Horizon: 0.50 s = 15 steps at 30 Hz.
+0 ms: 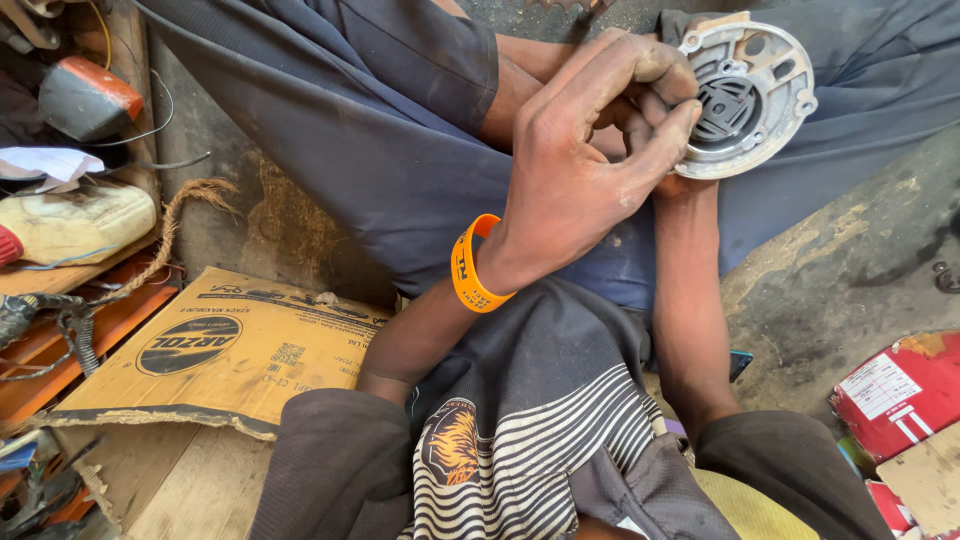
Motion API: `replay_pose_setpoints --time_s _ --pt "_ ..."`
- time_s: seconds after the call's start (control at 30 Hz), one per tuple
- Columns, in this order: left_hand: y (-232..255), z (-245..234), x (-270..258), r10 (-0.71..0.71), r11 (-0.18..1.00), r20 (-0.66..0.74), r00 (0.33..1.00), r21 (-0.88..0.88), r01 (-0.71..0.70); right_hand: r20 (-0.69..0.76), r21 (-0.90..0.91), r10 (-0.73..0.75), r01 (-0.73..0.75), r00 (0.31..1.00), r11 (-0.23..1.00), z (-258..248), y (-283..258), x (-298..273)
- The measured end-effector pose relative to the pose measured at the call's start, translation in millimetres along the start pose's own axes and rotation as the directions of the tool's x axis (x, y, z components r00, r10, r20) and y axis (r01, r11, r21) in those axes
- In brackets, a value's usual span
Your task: The person sits cross-legged on the floor and works on a small electric motor. They use a small tool to adjust internal components, rotate the motor housing, and handle a separate gear-like part. The person continues to manipulate the motor and its parts throughout the clip.
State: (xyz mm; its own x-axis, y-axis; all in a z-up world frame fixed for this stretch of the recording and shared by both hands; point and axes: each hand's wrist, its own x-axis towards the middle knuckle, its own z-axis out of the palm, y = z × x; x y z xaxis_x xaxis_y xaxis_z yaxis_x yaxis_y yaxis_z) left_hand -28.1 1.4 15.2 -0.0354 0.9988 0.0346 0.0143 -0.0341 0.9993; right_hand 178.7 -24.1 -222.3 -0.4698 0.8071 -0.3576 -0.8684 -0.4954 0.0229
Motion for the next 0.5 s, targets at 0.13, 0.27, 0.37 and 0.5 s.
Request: replay_pose_setpoints --time_s 0.13,0.27,0.37,0.5 --pt "2.3 -0.5 3.8 0.019 1.0 -0.005 1.0 0.006 -0.019 -0.006 -0.006 -0.004 0.004 1.0 1.0 1.4 0.4 -2.9" --pt "5.7 -2.4 4.3 0.041 0.998 -0.021 0.999 0.052 -0.04 -0.008 -0.005 -0.009 0.009 1.0 1.0 2.8 1.2 -5.9" --pt "7.1 -3.6 3.1 0.039 0.997 -0.023 0.999 0.07 -0.037 -0.004 -0.01 -0.02 0.02 1.0 1.0 3.8 0.2 -6.8" --pt "8.8 -8.2 0.0 0.005 0.999 0.013 1.0 0.04 -0.005 -0.007 -0.013 -0.034 0.034 0.999 0.999 3.0 1.4 -8.9"
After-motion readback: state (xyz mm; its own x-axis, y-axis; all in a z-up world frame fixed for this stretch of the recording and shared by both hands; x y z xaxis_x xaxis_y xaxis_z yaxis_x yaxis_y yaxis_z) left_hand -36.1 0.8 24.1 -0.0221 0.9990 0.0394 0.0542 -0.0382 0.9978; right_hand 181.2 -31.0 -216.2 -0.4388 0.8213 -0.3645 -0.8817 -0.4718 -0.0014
